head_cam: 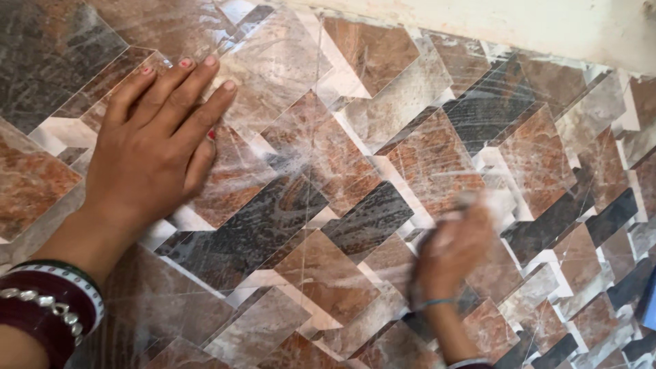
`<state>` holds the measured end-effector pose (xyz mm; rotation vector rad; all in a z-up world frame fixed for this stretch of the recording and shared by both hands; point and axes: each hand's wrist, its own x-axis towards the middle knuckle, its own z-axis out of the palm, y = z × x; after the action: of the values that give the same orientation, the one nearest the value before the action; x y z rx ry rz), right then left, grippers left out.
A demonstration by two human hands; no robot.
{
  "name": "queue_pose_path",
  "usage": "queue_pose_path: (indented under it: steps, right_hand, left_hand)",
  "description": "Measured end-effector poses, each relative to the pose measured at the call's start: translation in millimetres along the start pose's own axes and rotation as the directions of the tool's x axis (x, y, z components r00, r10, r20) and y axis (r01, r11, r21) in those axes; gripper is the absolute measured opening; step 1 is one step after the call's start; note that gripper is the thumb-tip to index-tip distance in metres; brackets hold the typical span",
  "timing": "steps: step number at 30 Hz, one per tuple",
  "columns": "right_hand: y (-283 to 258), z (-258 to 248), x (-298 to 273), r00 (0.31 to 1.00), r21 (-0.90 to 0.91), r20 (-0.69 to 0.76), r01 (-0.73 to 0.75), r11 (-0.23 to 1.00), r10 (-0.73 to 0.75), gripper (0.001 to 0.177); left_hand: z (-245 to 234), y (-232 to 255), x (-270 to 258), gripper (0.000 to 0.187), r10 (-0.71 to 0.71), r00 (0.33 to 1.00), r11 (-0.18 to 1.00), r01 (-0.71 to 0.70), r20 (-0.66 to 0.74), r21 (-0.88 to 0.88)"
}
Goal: The person scrubs a patterned tiled floor using a small brush held in the right hand while the left hand stabilizes the surface. The scrubbing action is continuous and repetitive across the floor area.
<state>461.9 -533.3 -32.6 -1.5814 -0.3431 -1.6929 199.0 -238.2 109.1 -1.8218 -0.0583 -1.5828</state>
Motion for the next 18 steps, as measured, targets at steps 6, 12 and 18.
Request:
queue_pose_path:
  steps: [6,12,18]
  right_hand:
    - [-66.9,-20.1,-119.4,0.735,0.384,0.258,0.518,0.764,-0.627,0.051]
    - [25.0,-43.1,-97.8,0.541,0.075,0.763,0.470,0.879,-0.354,0.054]
    - [92.1,-33.2,-77.6,0.994,-0.054,0.093,-0.054,0.997,0.059,0.049]
  left_hand:
    - [-4.2,-3.7,-2.9,0.053,0.003,1.000,0.974,0.001,0.019,-0.226]
    - [-5.8,13.5,-37.5,0.069,-0.030,0.962,0.987,0.072,0.273,-0.147]
    - [-5.7,32.0,-106.1,0.078,0.074,0.948,0.981,-0.013,0.309,-0.195]
